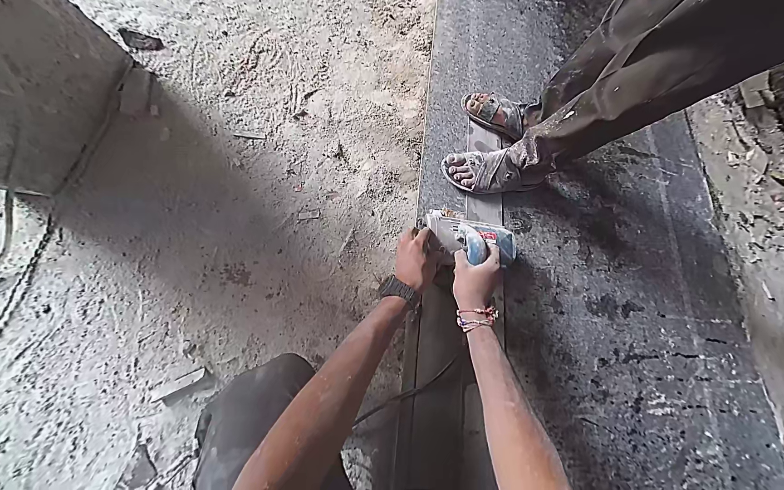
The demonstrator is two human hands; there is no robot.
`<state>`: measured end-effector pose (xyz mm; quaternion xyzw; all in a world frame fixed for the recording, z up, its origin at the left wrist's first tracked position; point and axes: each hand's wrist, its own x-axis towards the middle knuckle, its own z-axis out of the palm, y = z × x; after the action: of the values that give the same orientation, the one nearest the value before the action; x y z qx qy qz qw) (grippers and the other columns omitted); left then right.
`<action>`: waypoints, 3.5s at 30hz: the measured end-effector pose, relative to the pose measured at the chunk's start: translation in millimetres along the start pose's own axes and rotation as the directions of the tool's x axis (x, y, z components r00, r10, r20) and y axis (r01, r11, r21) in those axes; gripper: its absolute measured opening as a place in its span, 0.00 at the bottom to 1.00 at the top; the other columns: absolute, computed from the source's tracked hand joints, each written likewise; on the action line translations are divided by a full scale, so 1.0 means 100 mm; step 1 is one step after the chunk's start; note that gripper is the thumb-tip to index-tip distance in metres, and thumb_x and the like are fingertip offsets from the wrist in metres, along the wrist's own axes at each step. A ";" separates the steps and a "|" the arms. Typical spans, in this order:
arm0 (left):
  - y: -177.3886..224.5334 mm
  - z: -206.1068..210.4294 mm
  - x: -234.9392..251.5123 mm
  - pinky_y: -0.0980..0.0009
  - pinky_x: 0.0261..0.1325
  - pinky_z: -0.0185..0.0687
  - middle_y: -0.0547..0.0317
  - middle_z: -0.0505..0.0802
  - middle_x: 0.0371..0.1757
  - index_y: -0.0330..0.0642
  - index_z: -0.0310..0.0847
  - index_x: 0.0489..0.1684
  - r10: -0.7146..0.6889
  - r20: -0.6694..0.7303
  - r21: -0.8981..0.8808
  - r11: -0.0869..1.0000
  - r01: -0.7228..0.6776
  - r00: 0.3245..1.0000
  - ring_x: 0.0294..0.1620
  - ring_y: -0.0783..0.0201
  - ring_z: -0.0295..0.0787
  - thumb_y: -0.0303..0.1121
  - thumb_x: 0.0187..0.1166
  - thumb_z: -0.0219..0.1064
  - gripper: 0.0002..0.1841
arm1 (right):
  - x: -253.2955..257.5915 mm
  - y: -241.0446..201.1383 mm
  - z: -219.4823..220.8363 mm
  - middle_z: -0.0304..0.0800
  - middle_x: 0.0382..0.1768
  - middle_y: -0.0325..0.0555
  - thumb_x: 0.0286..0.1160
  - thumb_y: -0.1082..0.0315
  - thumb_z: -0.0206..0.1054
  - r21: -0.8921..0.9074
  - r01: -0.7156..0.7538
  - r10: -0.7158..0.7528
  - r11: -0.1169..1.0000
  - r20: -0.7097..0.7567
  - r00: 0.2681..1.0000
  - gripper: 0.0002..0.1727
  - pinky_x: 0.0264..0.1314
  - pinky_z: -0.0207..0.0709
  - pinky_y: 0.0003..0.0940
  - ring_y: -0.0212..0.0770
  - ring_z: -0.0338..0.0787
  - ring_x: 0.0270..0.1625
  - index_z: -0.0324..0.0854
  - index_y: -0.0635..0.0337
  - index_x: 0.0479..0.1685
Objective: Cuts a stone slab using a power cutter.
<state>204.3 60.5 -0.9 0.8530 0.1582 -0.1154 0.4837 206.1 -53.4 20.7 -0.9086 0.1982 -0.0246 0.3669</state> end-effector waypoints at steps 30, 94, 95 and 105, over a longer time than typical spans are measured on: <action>-0.01 0.02 0.26 0.43 0.74 0.76 0.35 0.88 0.62 0.34 0.85 0.64 0.083 -0.095 0.013 0.997 -0.082 0.992 0.69 0.39 0.82 0.33 0.71 0.79 0.23 | 0.23 -0.06 0.12 0.91 0.46 0.61 0.67 0.67 0.78 0.005 0.063 -0.063 0.998 -0.018 0.998 0.30 0.53 0.82 0.55 0.56 0.92 0.47 0.76 0.68 0.70; 0.14 -0.11 0.81 0.41 0.76 0.74 0.32 0.86 0.65 0.34 0.86 0.63 0.063 -0.103 0.004 0.998 -0.062 0.993 0.71 0.37 0.81 0.33 0.70 0.78 0.23 | 0.64 -0.34 0.30 0.90 0.50 0.61 0.71 0.60 0.76 -0.072 0.066 -0.068 0.995 -0.016 0.998 0.30 0.55 0.80 0.60 0.59 0.91 0.52 0.75 0.61 0.72; 0.16 -0.12 0.81 0.41 0.76 0.73 0.32 0.86 0.65 0.33 0.85 0.63 0.063 -0.100 0.004 0.998 -0.063 0.993 0.72 0.37 0.80 0.32 0.70 0.78 0.23 | 0.65 -0.33 0.31 0.90 0.50 0.61 0.71 0.61 0.76 -0.067 0.070 -0.071 0.995 -0.019 0.997 0.30 0.54 0.80 0.60 0.59 0.91 0.51 0.75 0.61 0.71; 0.23 -0.19 0.93 0.42 0.77 0.74 0.32 0.85 0.68 0.34 0.84 0.66 0.033 -0.062 0.087 0.996 -0.027 0.998 0.73 0.37 0.80 0.32 0.68 0.79 0.26 | 0.68 -0.29 0.36 0.89 0.48 0.62 0.74 0.56 0.71 -0.057 0.088 -0.088 0.994 0.000 0.996 0.30 0.44 0.82 0.61 0.60 0.91 0.46 0.71 0.59 0.74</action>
<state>300.1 80.3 -5.6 0.8785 0.1554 -0.0877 0.4432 285.0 -36.5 7.5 -0.9265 0.1591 -0.0361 0.3390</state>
